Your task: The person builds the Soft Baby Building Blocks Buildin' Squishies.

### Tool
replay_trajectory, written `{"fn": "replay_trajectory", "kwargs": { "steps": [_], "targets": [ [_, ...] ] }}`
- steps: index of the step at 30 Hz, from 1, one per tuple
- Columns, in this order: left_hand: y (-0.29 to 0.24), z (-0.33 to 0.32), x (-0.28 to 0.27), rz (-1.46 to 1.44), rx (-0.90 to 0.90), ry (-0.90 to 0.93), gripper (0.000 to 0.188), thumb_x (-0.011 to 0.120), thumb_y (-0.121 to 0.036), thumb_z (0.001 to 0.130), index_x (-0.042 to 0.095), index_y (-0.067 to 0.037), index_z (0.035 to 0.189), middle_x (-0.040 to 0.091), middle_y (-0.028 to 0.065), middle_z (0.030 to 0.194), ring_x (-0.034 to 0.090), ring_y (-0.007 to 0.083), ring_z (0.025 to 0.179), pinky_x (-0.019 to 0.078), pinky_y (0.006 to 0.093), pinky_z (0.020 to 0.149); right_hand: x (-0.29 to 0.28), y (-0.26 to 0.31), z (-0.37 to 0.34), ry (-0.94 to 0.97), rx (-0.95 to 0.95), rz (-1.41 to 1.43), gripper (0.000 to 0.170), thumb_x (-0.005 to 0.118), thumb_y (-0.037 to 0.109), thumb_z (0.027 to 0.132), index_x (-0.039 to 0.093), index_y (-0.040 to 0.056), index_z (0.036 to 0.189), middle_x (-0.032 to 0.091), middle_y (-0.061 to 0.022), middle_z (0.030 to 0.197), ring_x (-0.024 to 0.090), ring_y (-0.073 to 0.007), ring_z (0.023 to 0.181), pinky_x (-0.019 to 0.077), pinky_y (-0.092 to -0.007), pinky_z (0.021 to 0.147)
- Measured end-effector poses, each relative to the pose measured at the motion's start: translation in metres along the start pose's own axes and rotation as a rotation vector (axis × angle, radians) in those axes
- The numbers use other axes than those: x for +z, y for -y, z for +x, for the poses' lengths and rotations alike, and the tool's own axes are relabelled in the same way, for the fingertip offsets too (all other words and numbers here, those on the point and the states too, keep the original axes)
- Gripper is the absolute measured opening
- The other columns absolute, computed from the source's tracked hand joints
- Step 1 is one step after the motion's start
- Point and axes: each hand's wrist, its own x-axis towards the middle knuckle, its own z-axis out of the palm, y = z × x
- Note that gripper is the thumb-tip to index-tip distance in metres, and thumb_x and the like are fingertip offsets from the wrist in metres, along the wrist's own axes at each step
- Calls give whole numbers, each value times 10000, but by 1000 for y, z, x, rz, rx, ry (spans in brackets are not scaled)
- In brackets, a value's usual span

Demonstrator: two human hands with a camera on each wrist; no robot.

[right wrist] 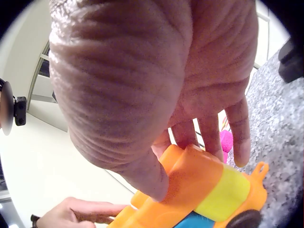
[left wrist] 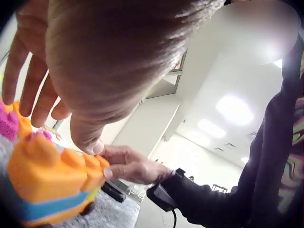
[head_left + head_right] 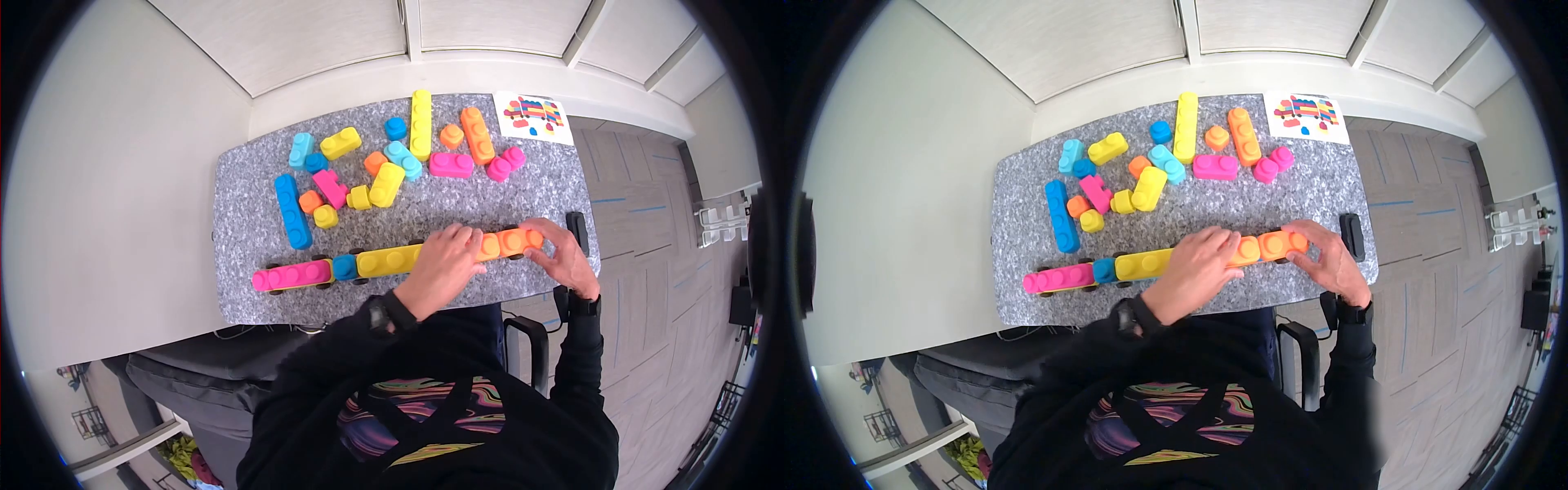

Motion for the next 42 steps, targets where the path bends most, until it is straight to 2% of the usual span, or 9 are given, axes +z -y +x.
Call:
{"fn": "replay_trajectory", "kwargs": {
  "steps": [7,13,19,21,24,28,35,37,42],
  "targets": [
    [54,48,-114,93,-30,115,493,805,-298,1033,706,2,1412,768,200,1302,735,404,1234,596,518,1054,0,1,1,14,5,23,478,847,52,973,715,-34,1424,770,-226,1391,739,-427,1317,549,-476,1166],
    [190,97,-85,266,-154,224,428,794,-296,1019,753,-18,1341,782,223,1316,732,437,1262,602,545,1059,1,-1,1,-6,-43,9,474,862,63,979,723,-31,1422,781,-213,1390,760,-420,1281,575,-463,1128],
    [315,88,-90,637,-571,-70,305,701,-150,972,771,7,1225,778,309,1281,739,487,1269,593,597,1075,2,-4,-1,-3,-12,4,480,868,64,977,724,-23,1427,779,-210,1401,755,-419,1289,573,-468,1129],
    [352,68,-95,837,-615,-129,237,703,-173,998,829,-23,1131,820,249,1187,789,438,1195,644,544,1022,2,-2,-1,0,0,8,488,875,65,977,723,-14,1434,777,-200,1413,751,-415,1295,567,-469,1136],
    [349,53,-127,624,-850,131,451,772,-302,1005,760,30,1310,780,350,1301,761,513,1253,618,618,1070,2,0,-1,-8,-2,18,477,855,52,975,726,-26,1428,782,-216,1387,757,-423,1291,579,-468,1123],
    [367,29,-126,504,-913,41,531,825,-410,985,786,23,1290,795,329,1301,762,503,1264,618,598,1096,4,-5,0,-12,-33,5,482,853,41,973,725,-20,1434,778,-211,1401,754,-419,1305,575,-466,1134],
    [333,-5,-164,467,-757,-211,572,849,-346,909,788,7,1356,791,300,1280,764,473,1241,623,535,1061,6,-7,-1,-16,-16,7,489,867,36,970,730,-6,1438,774,-203,1425,744,-414,1334,564,-454,1160],
    [304,-28,-192,285,-454,-329,541,867,-279,919,776,11,1367,786,253,1290,764,444,1205,610,495,1056,7,-6,-1,-26,1,13,491,868,33,967,731,-4,1437,773,-203,1431,743,-415,1337,562,-453,1164],
    [196,-94,-250,54,-295,-49,480,874,-109,905,766,6,1358,771,192,1285,754,408,1152,603,459,1033,5,-2,0,-7,47,51,498,871,30,959,732,-6,1435,770,-201,1452,735,-393,1365,549,-451,1185]
  ]
}}
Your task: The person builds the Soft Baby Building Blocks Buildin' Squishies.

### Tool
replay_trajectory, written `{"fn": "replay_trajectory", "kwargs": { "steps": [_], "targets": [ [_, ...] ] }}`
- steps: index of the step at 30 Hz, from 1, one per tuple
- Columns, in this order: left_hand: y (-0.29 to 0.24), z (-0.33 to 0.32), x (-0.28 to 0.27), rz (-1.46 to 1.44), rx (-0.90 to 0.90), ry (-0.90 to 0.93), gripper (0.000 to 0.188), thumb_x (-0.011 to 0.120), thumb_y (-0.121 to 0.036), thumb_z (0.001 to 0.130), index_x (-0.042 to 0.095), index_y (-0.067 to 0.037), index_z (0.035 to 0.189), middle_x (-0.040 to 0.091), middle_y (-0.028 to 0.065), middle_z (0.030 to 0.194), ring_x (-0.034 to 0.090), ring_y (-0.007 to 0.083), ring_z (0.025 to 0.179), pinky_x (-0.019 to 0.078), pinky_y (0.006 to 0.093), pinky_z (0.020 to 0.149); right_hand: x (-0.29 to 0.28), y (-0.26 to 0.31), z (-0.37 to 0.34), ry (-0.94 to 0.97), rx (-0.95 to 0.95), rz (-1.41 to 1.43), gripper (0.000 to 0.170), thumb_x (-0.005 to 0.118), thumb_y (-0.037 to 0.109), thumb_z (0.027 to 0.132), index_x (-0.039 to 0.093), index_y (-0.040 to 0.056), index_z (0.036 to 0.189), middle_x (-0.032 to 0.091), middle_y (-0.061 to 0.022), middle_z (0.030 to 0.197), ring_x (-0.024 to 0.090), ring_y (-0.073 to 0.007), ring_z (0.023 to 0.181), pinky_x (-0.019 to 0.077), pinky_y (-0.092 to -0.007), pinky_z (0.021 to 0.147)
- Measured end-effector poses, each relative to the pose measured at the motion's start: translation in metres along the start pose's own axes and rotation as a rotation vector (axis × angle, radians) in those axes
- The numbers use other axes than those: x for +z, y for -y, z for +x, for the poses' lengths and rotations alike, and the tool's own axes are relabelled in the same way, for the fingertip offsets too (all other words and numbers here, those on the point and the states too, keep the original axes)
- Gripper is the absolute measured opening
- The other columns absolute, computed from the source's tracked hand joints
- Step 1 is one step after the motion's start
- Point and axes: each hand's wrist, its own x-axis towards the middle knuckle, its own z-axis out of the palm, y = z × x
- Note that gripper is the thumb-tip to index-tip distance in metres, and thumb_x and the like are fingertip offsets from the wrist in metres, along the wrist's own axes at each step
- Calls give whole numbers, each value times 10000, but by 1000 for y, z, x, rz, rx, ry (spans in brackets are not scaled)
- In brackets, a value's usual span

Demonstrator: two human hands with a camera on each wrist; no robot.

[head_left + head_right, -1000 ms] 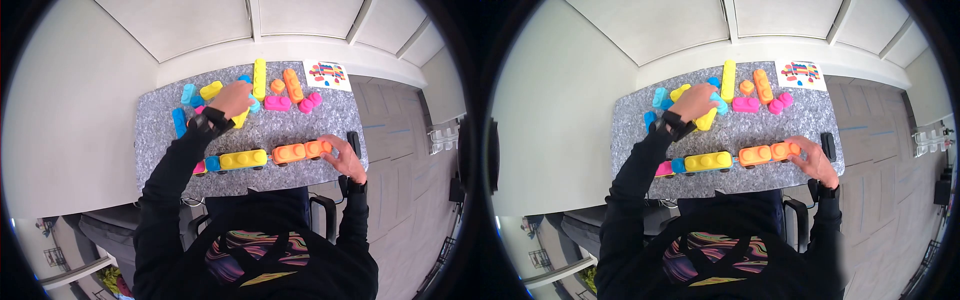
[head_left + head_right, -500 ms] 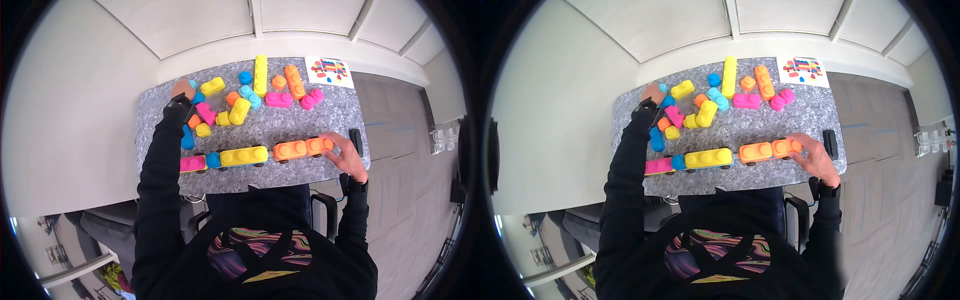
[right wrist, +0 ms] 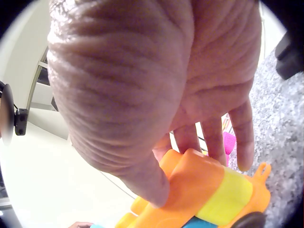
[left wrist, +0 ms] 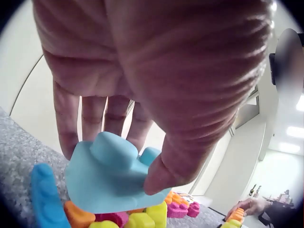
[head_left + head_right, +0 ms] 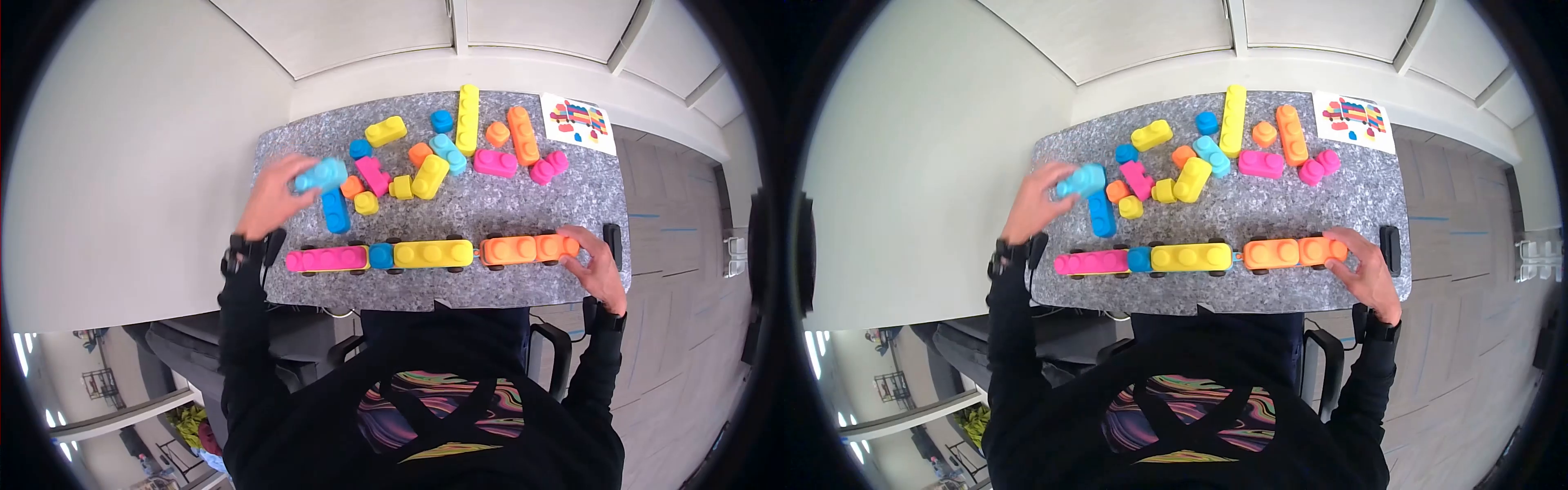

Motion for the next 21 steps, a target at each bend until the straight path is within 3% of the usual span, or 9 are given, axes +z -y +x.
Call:
{"fn": "replay_trajectory", "kwargs": {
  "steps": [2,8,21],
  "targets": [
    [-15,-32,-3,-28,39,108,504,879,-70,878,764,-1,1364,775,179,1300,763,402,1157,610,449,1035,1,-2,0,10,14,4,502,873,29,956,733,-6,1436,769,-200,1460,731,-386,1377,541,-451,1196],
    [-36,-88,17,-85,-32,207,516,870,-30,855,768,-24,1361,783,172,1313,779,412,1156,634,448,1017,0,-6,0,25,57,7,527,870,12,942,738,3,1452,758,-195,1500,702,-358,1432,497,-443,1252],
    [-38,-106,32,-69,-116,266,567,871,-19,844,767,-36,1401,776,155,1354,772,416,1188,639,460,1027,-2,-6,-1,42,70,-5,522,860,-3,954,722,-20,1457,757,-193,1490,711,-317,1419,503,-417,1245]
  ]
}}
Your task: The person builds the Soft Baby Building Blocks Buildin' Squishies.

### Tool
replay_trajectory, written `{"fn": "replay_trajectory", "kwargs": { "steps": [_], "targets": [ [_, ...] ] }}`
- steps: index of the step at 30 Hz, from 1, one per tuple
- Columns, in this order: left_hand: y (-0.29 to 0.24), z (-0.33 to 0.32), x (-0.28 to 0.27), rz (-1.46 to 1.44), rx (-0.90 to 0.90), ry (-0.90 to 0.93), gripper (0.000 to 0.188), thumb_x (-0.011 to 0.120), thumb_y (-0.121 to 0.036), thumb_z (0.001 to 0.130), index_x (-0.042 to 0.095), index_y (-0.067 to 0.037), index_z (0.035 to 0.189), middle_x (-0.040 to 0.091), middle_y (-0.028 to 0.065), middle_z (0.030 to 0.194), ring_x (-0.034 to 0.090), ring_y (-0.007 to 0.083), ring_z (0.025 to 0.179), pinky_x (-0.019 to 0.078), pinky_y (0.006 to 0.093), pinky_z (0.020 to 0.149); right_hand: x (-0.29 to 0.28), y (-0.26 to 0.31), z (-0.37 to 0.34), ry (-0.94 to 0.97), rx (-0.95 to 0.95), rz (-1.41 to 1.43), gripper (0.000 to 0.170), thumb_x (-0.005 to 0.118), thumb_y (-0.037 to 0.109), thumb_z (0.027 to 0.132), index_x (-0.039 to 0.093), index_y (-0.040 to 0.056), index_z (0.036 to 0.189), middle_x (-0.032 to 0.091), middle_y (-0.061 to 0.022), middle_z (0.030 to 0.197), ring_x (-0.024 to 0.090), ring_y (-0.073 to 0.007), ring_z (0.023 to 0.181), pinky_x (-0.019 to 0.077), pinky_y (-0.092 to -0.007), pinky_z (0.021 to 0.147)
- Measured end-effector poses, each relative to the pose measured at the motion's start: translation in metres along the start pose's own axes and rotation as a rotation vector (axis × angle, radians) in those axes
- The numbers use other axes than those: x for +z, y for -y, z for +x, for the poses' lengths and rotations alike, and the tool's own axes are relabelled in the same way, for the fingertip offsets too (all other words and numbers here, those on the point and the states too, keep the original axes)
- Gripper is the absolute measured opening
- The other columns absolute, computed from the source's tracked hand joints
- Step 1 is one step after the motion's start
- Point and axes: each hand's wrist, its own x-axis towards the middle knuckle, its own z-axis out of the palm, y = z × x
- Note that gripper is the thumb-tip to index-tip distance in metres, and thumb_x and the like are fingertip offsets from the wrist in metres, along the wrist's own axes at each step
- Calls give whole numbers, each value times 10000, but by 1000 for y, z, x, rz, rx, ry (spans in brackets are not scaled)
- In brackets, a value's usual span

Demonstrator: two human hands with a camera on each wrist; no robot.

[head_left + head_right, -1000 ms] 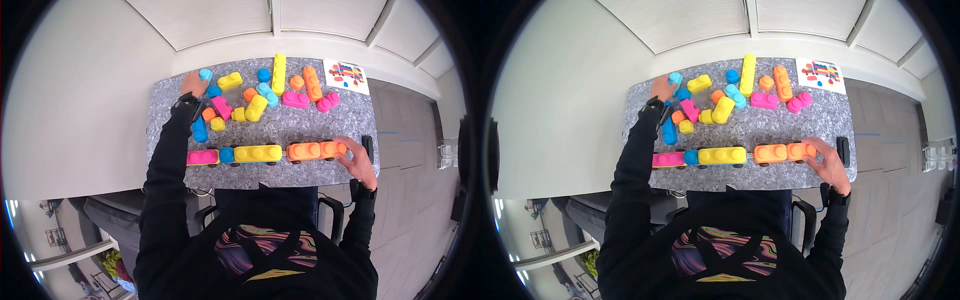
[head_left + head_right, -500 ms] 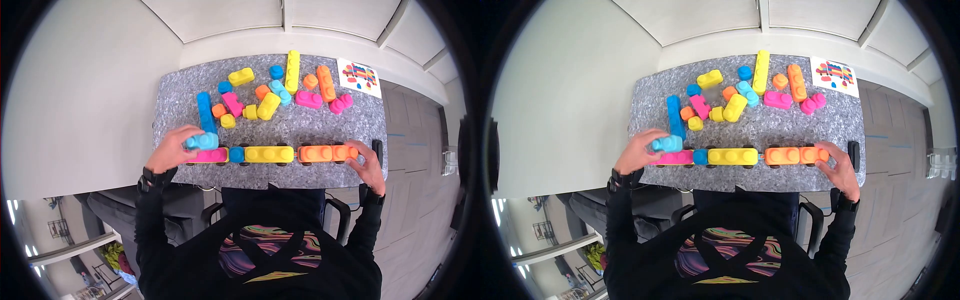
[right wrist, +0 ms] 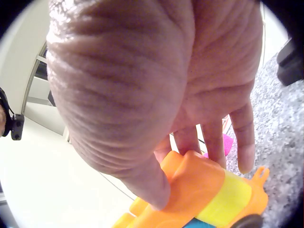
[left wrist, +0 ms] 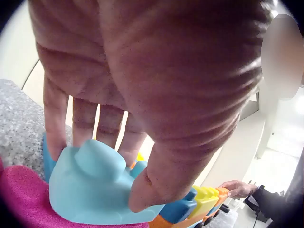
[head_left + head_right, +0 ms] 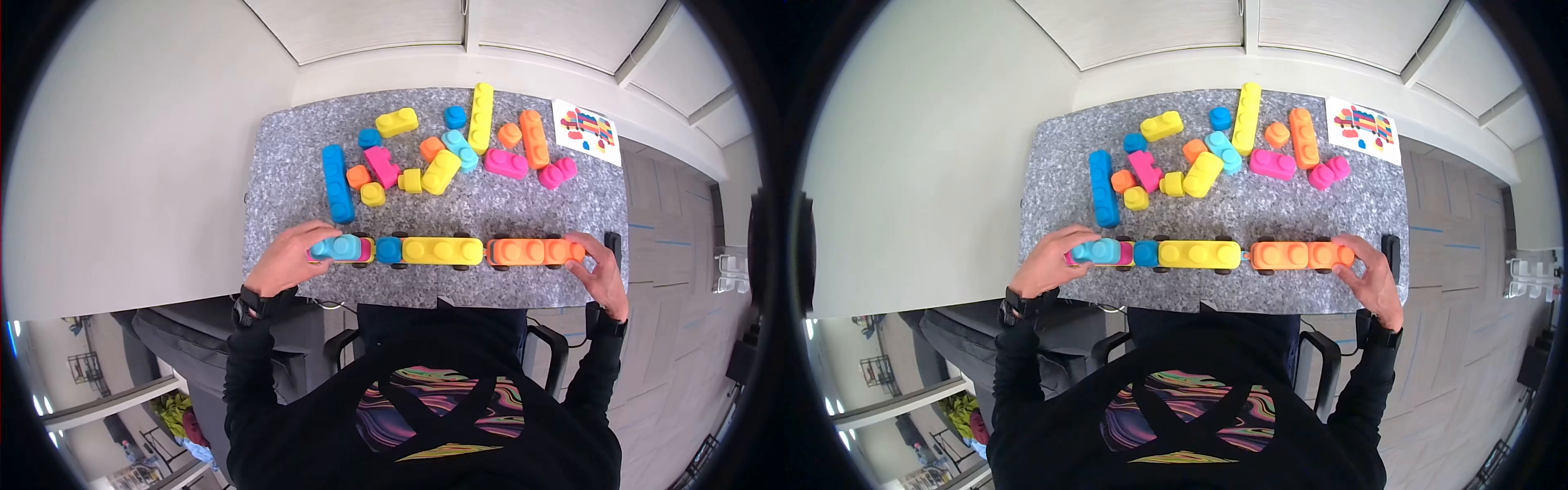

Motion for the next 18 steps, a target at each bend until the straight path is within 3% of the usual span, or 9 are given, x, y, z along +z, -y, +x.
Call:
{"fn": "replay_trajectory", "kwargs": {
  "steps": [8,10,18],
  "targets": [
    [0,0,0,29,-13,21,571,884,-33,856,766,-42,1415,781,161,1375,770,421,1199,640,464,1025,0,0,0,3,-1,-22,518,850,-16,958,721,-23,1460,755,-196,1498,714,-319,1418,506,-421,1246],
    [2,1,2,31,27,4,574,889,-43,858,760,-50,1418,790,175,1372,768,433,1202,636,478,1030,1,1,0,-23,4,-2,516,879,26,951,738,2,1447,771,-211,1464,718,-388,1398,506,-453,1240],
    [0,6,9,-17,-41,92,556,886,-81,912,730,-73,1446,797,191,1363,766,450,1196,627,500,1031,1,4,0,-27,1,-2,515,878,28,953,740,6,1448,770,-209,1469,719,-392,1399,510,-458,1240]
  ]
}}
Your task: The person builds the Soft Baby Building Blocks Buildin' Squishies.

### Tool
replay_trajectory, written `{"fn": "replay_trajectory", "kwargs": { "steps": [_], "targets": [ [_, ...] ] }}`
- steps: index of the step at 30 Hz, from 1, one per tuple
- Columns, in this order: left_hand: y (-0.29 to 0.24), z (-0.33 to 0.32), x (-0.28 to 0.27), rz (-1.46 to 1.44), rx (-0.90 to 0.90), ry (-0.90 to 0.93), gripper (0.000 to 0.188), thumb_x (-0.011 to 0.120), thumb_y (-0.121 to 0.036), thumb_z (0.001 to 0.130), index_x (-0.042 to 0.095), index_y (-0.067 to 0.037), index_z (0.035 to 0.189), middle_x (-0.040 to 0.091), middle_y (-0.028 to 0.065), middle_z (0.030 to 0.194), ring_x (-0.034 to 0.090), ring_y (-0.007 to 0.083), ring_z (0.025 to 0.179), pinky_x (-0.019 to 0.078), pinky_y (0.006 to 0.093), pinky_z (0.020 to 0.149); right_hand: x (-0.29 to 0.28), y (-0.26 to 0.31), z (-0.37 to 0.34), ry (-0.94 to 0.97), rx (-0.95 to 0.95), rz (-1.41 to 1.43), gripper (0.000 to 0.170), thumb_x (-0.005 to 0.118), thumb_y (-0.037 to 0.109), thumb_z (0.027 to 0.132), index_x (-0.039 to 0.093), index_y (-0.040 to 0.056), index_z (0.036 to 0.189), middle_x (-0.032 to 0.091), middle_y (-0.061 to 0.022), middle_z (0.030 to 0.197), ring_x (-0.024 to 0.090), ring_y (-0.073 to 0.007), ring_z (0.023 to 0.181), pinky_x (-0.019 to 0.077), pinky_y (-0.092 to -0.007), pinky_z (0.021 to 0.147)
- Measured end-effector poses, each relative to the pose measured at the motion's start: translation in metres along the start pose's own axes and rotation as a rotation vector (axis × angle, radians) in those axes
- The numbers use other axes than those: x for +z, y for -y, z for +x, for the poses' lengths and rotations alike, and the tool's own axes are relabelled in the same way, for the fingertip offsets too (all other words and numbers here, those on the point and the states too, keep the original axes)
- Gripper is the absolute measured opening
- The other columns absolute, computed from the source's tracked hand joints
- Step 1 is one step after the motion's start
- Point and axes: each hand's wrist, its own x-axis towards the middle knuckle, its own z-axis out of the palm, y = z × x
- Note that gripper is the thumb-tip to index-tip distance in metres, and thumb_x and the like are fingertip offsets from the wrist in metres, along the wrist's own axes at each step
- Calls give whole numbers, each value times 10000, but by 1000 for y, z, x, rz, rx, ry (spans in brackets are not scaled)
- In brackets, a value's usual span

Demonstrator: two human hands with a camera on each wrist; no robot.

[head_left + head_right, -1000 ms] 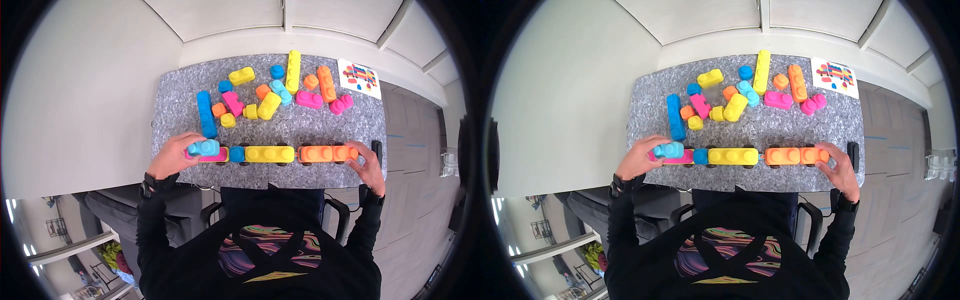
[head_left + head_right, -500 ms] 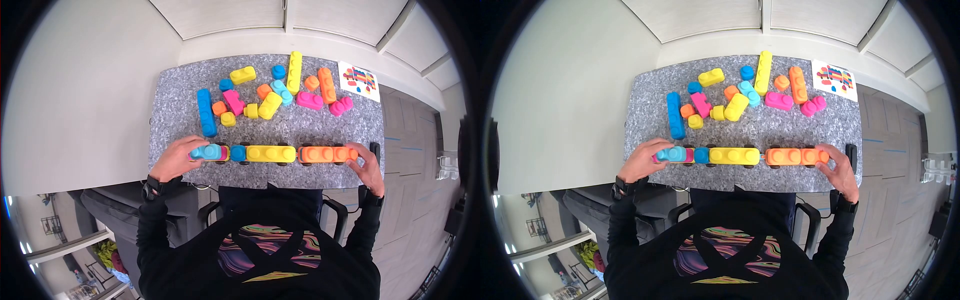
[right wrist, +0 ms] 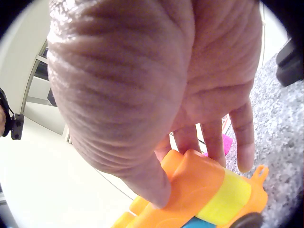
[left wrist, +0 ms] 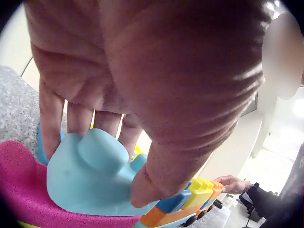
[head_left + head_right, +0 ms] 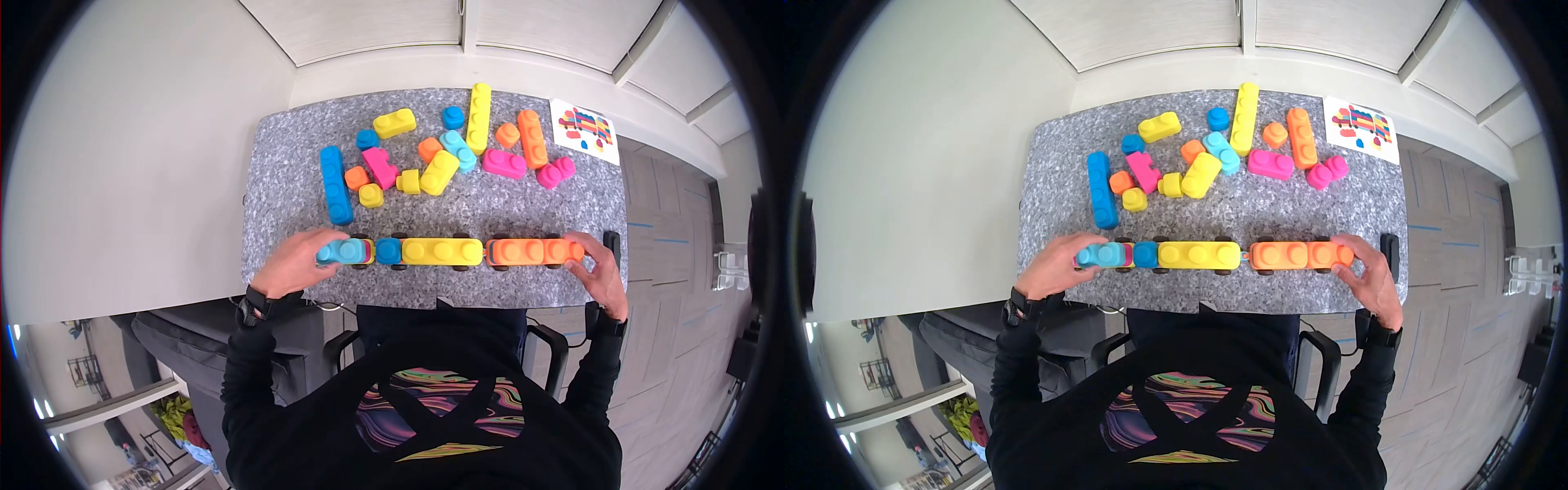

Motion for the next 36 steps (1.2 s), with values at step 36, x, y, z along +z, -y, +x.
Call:
{"fn": "replay_trajectory", "kwargs": {
  "steps": [36],
  "targets": [
    [51,162,7,427,193,44,388,903,-287,890,765,-75,1184,730,111,1119,741,373,1092,595,513,913,2,2,-2,-9,-36,-8,497,870,51,972,731,-8,1446,771,-217,1448,734,-396,1360,532,-455,1204]
  ]
}}
